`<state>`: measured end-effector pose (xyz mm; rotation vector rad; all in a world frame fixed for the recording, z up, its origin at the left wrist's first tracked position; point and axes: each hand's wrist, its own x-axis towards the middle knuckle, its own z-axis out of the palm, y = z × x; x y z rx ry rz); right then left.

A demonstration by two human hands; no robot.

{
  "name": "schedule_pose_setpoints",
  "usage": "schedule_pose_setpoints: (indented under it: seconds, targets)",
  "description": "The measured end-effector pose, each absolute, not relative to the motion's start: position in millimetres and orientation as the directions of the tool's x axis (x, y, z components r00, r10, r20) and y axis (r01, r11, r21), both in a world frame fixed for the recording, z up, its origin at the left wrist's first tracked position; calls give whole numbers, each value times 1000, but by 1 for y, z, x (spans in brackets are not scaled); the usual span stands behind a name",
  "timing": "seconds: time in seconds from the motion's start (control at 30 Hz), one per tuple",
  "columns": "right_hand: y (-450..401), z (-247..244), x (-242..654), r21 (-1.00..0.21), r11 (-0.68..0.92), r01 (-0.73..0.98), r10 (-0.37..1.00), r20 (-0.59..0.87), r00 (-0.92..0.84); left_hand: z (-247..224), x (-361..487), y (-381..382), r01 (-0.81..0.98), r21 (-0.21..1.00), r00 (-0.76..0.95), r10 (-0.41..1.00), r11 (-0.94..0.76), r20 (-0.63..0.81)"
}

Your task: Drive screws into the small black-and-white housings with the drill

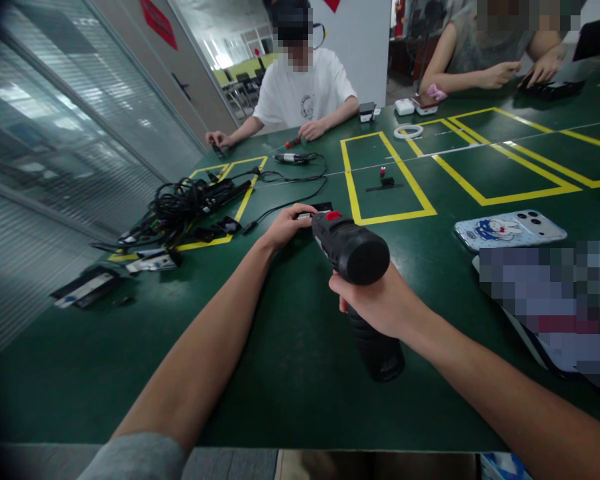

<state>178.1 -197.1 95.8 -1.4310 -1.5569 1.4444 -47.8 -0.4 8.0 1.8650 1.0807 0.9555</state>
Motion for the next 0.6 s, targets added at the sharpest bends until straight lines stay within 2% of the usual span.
schedule_pose_setpoints:
  seconds: [0.6]
  targets:
    - [-196, 95, 187, -919, -100, 382, 935, -218, -279, 7, -39, -1, 342, 864, 366, 899, -370, 241]
